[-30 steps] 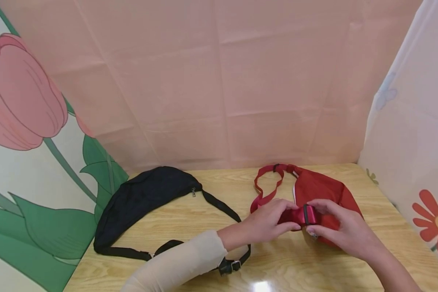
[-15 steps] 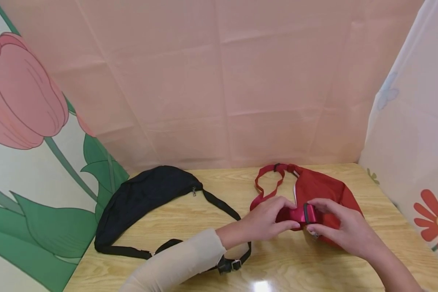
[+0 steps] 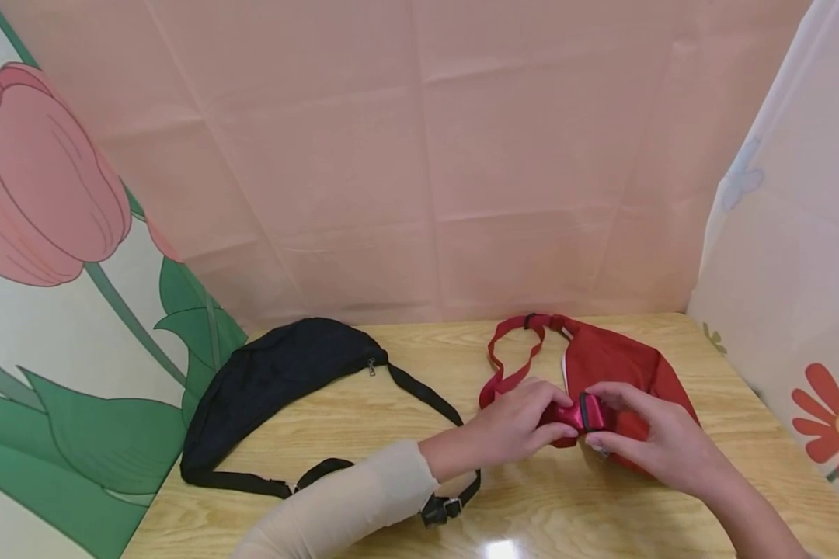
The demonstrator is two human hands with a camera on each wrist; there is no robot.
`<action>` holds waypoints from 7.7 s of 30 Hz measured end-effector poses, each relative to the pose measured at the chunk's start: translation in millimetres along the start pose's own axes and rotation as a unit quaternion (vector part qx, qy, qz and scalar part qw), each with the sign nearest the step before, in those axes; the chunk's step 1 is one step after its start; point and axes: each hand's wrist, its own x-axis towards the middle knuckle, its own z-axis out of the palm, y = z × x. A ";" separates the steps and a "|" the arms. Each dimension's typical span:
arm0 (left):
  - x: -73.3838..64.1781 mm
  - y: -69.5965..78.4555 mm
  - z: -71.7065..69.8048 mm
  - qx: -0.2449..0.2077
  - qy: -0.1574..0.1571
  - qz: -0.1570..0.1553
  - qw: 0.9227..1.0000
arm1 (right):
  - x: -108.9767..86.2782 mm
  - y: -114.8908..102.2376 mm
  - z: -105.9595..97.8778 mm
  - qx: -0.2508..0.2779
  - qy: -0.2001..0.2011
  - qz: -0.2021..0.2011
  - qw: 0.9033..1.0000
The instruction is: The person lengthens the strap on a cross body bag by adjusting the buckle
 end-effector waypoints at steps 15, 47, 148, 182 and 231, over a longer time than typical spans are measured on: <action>-3.2 -8.5 -0.1 -0.033 0.100 0.095 0.990 | -3.0 2.1 -3.8 0.008 0.008 0.026 1.000; -1.9 -11.6 4.1 -0.054 0.072 0.052 0.995 | 5.9 -4.3 -4.7 -0.006 0.013 -0.082 0.997; -2.0 -16.3 -2.8 -0.043 -0.025 -0.048 0.998 | 9.6 -6.1 -5.8 -0.073 0.008 -0.099 0.992; 1.7 -23.0 -0.7 -0.047 -0.046 -0.015 0.998 | 10.6 -7.5 -9.2 -0.022 -0.040 -0.072 0.996; 0.1 -31.8 -3.2 -0.020 -0.026 -0.028 0.999 | 22.8 -16.9 0.2 -0.073 -0.047 -0.070 0.994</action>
